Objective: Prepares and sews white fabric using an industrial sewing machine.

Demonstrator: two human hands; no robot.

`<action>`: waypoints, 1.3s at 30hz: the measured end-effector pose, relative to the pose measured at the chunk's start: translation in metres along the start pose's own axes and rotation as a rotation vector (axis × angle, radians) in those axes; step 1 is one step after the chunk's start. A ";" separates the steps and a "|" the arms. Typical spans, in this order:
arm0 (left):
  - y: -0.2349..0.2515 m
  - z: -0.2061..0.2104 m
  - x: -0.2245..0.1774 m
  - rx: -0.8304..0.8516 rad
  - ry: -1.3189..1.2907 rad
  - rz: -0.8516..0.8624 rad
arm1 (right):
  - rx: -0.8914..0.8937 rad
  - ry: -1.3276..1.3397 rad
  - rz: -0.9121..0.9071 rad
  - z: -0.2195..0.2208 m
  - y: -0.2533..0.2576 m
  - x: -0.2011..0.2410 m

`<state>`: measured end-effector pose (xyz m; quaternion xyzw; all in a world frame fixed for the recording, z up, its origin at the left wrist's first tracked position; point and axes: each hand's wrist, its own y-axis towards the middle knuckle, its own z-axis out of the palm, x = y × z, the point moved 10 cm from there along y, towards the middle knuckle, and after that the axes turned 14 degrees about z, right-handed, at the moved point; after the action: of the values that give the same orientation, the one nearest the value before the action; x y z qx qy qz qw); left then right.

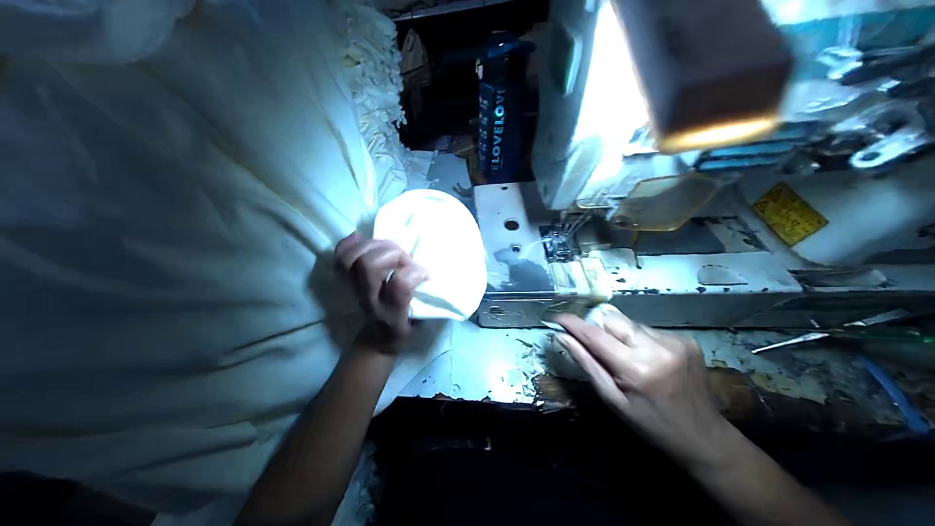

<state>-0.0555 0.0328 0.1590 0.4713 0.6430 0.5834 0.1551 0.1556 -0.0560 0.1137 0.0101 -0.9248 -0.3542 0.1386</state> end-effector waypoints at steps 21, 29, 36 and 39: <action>-0.118 -0.205 0.003 -0.848 -0.798 -1.271 | -0.075 0.387 -0.207 -0.003 0.001 0.065; -0.010 -0.094 -0.070 0.797 -0.478 -0.369 | 0.820 1.994 0.599 0.067 -0.033 0.055; 0.001 -0.074 -0.068 0.572 -0.690 -0.345 | 0.822 2.132 0.929 0.084 -0.057 0.032; 0.033 -0.028 -0.084 0.473 -0.700 -0.377 | 0.757 1.888 1.042 0.071 -0.073 0.011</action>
<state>-0.0204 -0.0545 0.1665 0.5372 0.7419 0.1878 0.3546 0.1203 -0.0658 0.0179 -0.0717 -0.3908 0.1967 0.8964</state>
